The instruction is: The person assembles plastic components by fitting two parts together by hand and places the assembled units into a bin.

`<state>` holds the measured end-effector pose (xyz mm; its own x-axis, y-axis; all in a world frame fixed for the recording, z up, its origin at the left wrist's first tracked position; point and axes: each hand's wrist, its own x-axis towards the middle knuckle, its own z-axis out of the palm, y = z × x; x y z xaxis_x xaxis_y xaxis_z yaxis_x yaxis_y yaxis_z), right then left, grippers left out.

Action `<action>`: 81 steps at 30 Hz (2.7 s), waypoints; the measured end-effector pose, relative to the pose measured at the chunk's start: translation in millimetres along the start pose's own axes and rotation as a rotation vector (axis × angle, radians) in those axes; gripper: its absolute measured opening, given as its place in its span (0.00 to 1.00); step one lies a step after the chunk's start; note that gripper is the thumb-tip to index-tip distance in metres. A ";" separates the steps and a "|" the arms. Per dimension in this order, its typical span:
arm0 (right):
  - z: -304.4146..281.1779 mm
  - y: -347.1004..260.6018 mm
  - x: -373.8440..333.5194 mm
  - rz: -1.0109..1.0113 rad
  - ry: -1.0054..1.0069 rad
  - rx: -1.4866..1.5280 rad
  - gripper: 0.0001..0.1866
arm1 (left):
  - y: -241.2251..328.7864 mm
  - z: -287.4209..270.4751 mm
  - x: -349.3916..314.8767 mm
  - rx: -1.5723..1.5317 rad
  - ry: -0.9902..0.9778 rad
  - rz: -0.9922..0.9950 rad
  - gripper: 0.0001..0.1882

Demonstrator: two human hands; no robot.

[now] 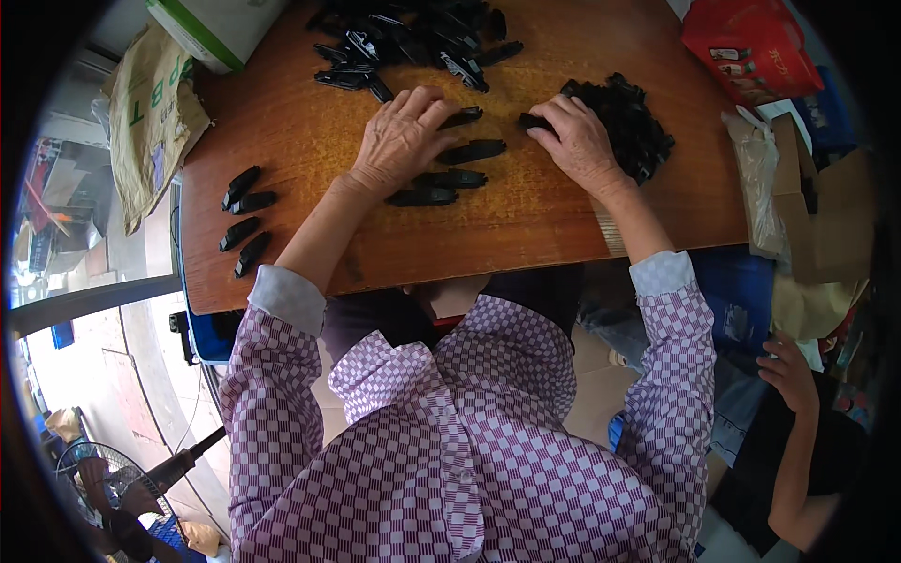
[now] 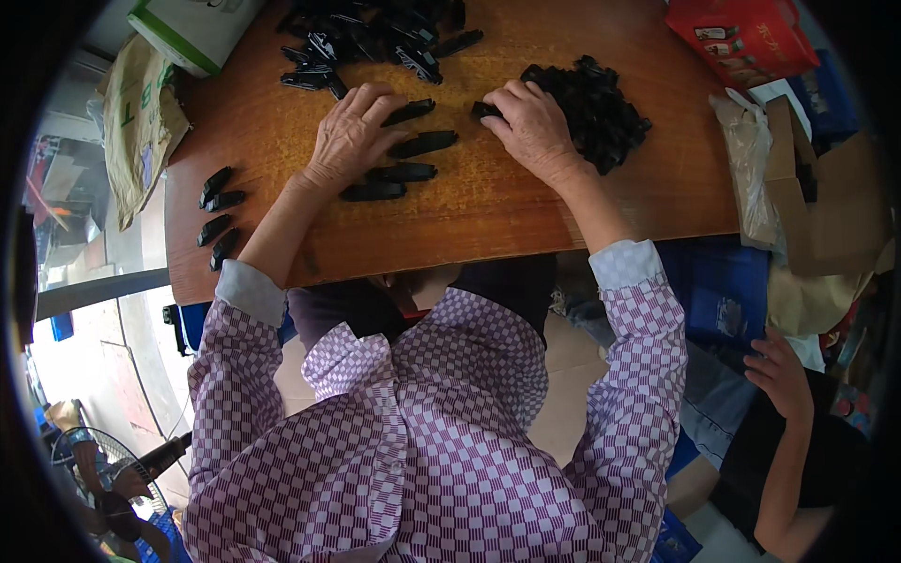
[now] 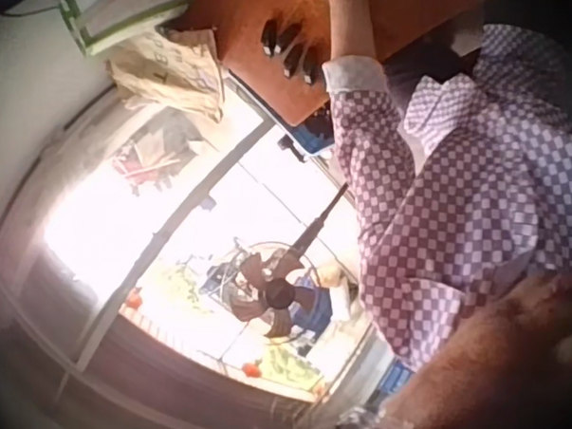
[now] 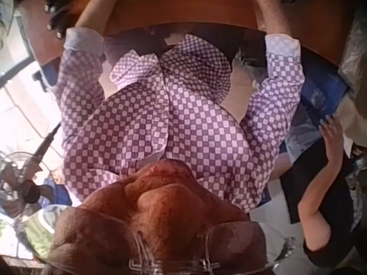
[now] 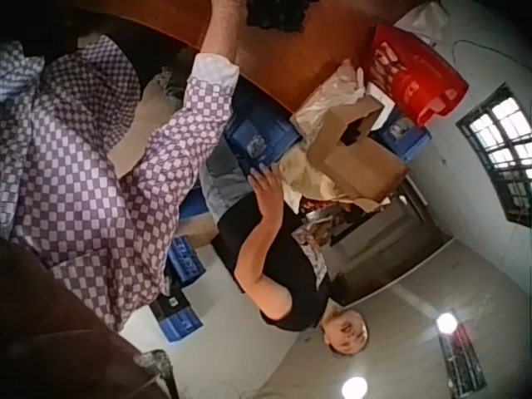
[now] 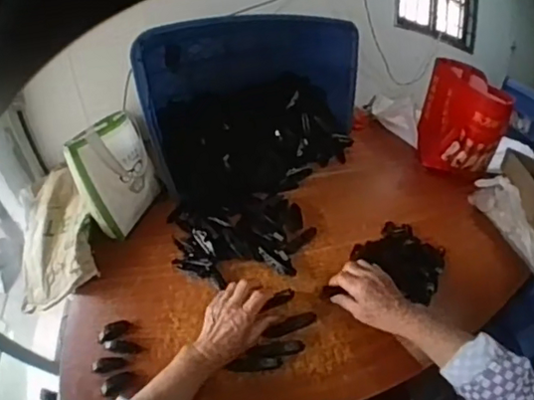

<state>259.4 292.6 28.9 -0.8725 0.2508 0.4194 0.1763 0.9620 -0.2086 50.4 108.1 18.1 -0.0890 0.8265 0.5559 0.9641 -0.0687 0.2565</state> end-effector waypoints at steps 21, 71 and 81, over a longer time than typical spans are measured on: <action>-5.5 -24.7 45.0 0.012 -0.437 0.110 0.10 | 1.5 6.5 10.6 -0.195 -0.185 -0.163 0.12; -6.5 5.4 18.7 0.125 -0.189 0.138 0.13 | -17.0 22.8 66.5 -0.286 -0.376 -0.361 0.15; -13.4 13.7 63.2 -0.127 -0.314 0.028 0.11 | -3.7 22.6 26.3 -0.102 -0.222 -0.261 0.15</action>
<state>212.8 323.1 64.4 -0.9851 0.0794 0.1524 0.0482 0.9789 -0.1984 50.2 142.7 13.9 -0.2615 0.9239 0.2792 0.8850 0.1142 0.4513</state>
